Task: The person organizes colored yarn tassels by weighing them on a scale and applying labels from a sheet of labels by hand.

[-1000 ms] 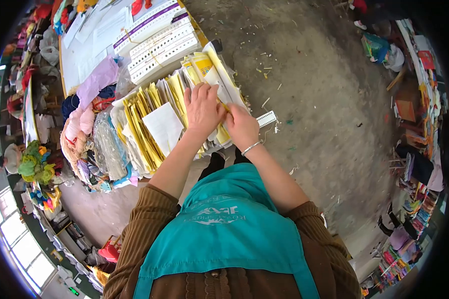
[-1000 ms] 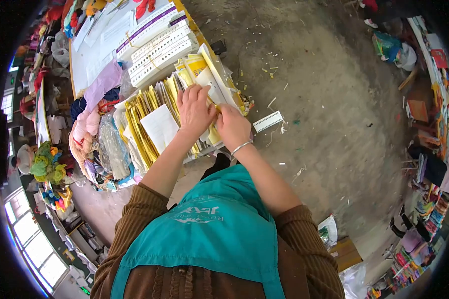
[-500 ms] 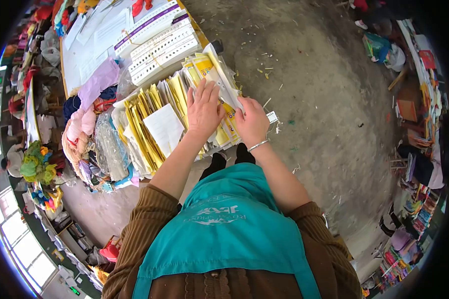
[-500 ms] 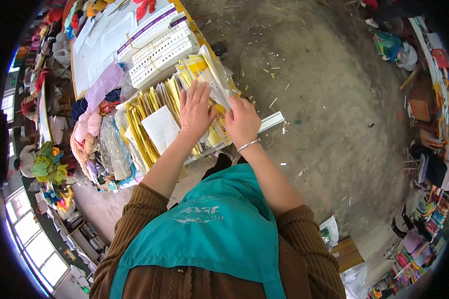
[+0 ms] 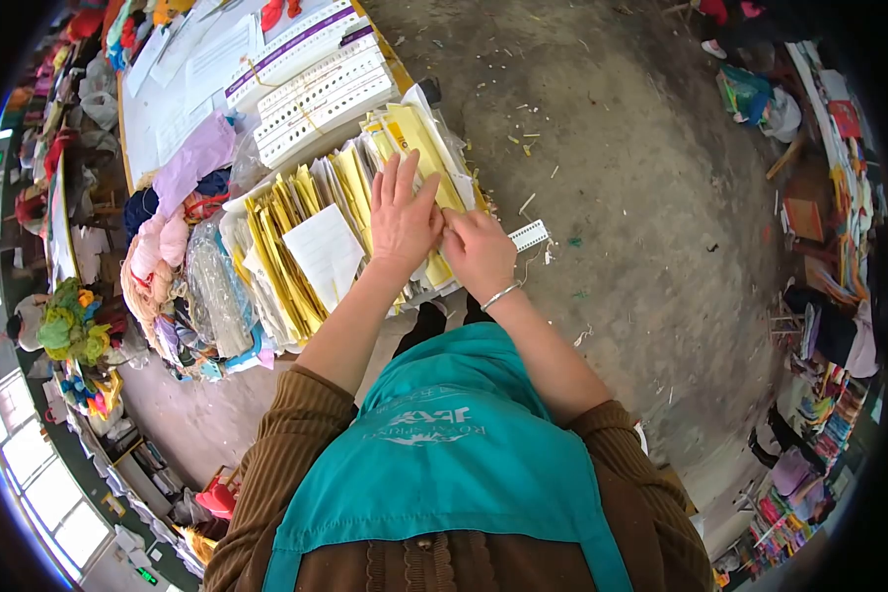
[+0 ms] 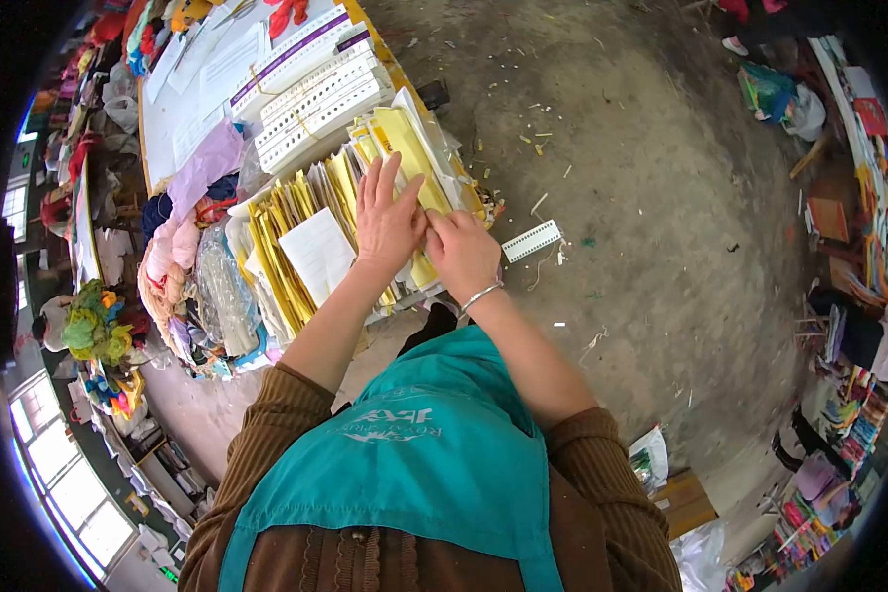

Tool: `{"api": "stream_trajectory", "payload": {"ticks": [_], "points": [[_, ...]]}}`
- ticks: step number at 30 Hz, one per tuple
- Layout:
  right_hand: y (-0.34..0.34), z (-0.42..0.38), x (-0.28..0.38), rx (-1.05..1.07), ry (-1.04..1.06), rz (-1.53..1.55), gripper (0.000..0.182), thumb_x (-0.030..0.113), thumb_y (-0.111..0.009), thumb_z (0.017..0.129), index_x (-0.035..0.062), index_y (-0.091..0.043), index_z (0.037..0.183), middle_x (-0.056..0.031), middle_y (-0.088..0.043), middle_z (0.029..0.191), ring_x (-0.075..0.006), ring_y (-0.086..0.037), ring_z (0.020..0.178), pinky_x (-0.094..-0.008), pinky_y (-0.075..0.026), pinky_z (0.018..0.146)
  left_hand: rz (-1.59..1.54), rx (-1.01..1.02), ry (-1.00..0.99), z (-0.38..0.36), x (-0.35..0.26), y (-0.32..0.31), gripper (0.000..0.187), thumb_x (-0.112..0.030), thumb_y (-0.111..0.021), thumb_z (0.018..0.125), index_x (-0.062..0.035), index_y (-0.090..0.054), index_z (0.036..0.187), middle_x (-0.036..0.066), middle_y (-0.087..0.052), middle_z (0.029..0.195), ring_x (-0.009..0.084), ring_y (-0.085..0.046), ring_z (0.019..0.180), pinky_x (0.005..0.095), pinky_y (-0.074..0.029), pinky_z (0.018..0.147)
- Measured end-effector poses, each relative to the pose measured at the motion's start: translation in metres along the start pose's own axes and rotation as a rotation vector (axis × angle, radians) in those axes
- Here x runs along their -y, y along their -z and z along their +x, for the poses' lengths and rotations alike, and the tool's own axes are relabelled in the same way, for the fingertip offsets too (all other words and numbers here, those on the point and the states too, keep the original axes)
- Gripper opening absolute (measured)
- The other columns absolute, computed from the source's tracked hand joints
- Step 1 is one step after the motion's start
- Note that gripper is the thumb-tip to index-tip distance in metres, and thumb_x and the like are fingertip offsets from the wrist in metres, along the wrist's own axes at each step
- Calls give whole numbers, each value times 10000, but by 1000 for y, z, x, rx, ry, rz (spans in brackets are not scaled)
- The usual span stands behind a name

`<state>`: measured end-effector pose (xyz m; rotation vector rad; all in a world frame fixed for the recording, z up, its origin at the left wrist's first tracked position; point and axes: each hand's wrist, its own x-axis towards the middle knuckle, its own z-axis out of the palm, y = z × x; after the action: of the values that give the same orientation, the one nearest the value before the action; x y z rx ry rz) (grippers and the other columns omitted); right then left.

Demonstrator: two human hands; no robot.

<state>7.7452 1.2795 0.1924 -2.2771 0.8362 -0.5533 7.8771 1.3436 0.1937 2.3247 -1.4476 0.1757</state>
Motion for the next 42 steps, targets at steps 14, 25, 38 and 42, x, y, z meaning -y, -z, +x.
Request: {"api": "stream_trajectory", "payload": {"ticks": [14, 25, 38, 42], "points": [[-14, 32, -28, -138, -267, 149, 77, 108, -654, 810, 78, -607, 864, -59, -651, 868, -268, -638, 774, -375, -501, 639, 38, 129, -42, 0, -1, -3, 413, -153, -623, 768, -157, -609, 1181, 43, -560, 1214, 240, -439, 1293, 513, -255, 1125], [-7, 10, -34, -335, -32, 441, 49, -3, -610, 853, 15, -591, 895, -59, -612, 894, -108, -563, 731, -246, -484, 654, -39, 75, 17, 0, 1, -7, 390, -144, -641, 744, -94, -597, 1129, 58, -576, 1197, 242, -443, 1291, 506, -276, 1120], [15, 24, -1, -200, -299, 930, 83, 87, -488, 978, 14, -484, 1018, -21, -532, 930, -66, -485, 800, -232, -432, 729, -846, 257, 323, 11, 11, 18, 276, -263, -474, 950, -91, -667, 1047, 69, -620, 1234, 303, -372, 1377, 539, -63, 1160], [16, 38, 14, -15, -220, 912, 96, 101, -498, 980, 17, -490, 1026, -5, -540, 864, -51, -476, 734, -220, -418, 659, -1393, 217, 667, 1, 7, 34, 143, -180, -563, 947, -56, -619, 987, 38, -630, 1161, 227, -370, 1380, 440, -159, 1151]]}}
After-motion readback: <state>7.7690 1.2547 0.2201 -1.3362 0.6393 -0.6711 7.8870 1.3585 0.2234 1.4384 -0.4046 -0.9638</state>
